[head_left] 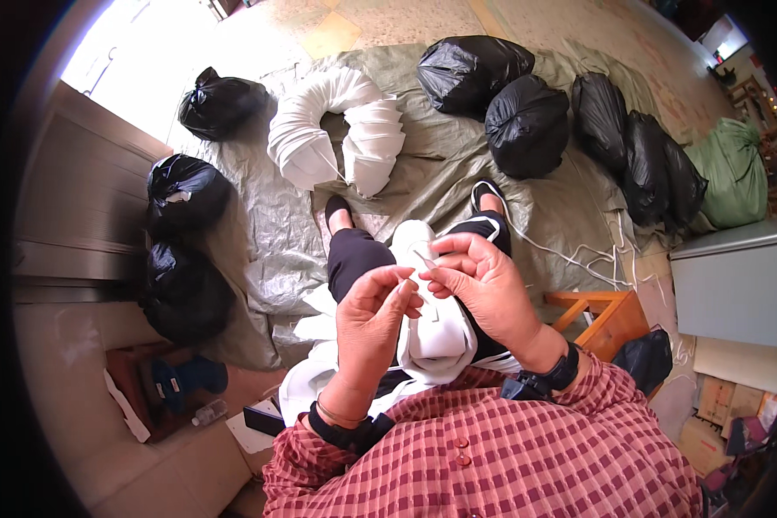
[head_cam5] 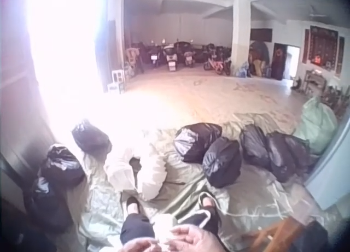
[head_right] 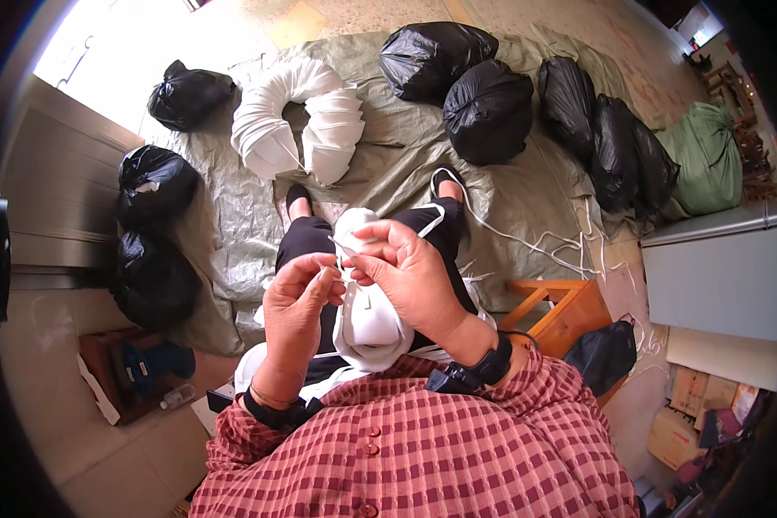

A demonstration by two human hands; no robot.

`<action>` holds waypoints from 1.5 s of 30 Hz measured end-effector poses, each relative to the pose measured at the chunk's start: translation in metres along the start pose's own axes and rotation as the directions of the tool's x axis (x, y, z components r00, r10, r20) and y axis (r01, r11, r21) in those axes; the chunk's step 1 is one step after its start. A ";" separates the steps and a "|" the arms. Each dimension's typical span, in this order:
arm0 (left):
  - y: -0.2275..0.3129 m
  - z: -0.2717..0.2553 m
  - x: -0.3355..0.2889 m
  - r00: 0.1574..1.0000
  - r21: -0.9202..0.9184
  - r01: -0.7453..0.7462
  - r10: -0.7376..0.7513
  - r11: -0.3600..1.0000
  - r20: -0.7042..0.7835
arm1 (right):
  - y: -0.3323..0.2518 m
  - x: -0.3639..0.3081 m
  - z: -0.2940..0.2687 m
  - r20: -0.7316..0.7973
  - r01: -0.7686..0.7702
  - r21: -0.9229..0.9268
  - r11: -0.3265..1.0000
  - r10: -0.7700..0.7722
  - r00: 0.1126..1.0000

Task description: Lacing a white shoe upper with white laces while seated.

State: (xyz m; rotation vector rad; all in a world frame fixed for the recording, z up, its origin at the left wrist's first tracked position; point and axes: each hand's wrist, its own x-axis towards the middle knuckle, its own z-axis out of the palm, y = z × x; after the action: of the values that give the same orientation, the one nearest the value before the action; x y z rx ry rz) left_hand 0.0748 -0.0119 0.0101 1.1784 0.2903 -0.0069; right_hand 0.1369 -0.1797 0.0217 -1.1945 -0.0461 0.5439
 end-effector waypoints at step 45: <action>-0.015 0.008 -0.029 0.931 0.224 -0.293 0.223 0.930 0.290 | 0.036 0.029 -0.035 -0.287 -0.233 0.153 0.960 0.269 0.919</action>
State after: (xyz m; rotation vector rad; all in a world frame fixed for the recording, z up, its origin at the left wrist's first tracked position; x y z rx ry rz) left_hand 0.0459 -0.0290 0.0059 1.4580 -0.1063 0.0334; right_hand 0.1597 -0.1885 -0.0305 -1.1659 0.4051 0.5716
